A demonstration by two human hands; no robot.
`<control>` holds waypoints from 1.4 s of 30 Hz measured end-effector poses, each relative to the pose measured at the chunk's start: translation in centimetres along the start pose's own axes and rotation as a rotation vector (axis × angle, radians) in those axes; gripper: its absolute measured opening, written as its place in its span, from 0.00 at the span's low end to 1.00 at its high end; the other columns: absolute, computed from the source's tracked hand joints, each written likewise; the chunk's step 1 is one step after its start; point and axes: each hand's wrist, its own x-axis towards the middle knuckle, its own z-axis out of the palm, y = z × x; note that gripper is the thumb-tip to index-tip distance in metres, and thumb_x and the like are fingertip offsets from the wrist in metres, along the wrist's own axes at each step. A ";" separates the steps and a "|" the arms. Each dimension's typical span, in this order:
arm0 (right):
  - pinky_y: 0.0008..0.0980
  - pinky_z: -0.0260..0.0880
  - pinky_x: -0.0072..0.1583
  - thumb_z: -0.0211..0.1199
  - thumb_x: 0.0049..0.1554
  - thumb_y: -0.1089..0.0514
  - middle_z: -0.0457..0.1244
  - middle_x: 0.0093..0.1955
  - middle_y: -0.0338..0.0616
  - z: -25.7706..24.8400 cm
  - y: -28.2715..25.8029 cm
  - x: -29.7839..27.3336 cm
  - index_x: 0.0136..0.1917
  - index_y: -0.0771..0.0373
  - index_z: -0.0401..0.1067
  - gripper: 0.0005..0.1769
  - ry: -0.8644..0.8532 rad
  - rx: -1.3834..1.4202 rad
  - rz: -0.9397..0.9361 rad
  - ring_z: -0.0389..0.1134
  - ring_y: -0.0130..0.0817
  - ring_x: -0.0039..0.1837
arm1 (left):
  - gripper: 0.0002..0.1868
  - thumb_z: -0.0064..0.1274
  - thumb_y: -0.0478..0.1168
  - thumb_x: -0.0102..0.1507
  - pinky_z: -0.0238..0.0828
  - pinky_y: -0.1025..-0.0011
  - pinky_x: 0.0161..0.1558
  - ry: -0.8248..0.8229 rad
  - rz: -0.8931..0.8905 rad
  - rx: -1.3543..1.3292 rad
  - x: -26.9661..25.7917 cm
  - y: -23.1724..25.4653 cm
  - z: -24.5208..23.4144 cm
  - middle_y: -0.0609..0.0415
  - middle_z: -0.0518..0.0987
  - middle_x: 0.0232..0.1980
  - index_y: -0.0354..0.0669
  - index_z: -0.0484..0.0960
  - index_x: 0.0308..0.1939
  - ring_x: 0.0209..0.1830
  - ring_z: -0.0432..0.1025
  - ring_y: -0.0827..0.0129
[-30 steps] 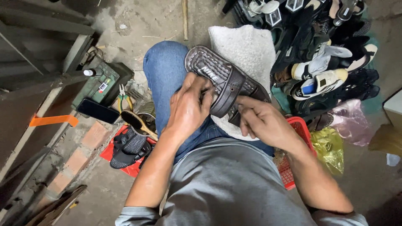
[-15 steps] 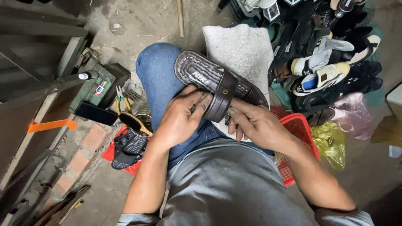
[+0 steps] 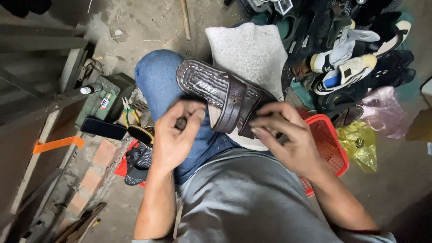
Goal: Hand-sewing the sole of a brown sandal to the upper part using a needle and thread.
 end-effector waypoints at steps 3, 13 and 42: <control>0.33 0.69 0.35 0.66 0.57 0.56 0.67 0.48 0.47 0.2 1.7 -3.2 0.49 0.58 0.82 0.08 -0.006 0.016 -0.075 0.68 0.33 0.32 | 0.09 0.57 0.36 0.66 0.71 0.73 0.35 -0.138 -0.033 -0.193 -1.2 1.4 1.4 0.55 0.79 0.24 0.47 0.87 0.31 0.29 0.68 0.76; 0.32 0.78 0.59 0.76 0.56 0.53 0.71 0.58 0.44 -1.1 -1.1 -3.9 0.59 0.58 0.76 0.20 -0.162 -0.289 -0.371 0.76 0.34 0.56 | 0.10 0.50 0.41 0.70 0.72 0.79 0.48 -0.267 -0.119 -0.098 -2.5 0.4 5.6 0.64 0.83 0.32 0.44 0.85 0.47 0.36 0.75 0.81; 0.46 0.73 0.42 0.47 0.68 0.52 0.70 0.37 0.44 4.9 0.7 4.5 0.46 0.56 0.71 0.14 -0.364 -0.375 0.001 0.74 0.50 0.41 | 0.19 0.44 0.24 0.61 0.62 0.77 0.25 0.071 0.021 -0.221 -4.3 -4.3 0.3 0.55 0.68 0.19 0.32 0.88 0.49 0.20 0.59 0.75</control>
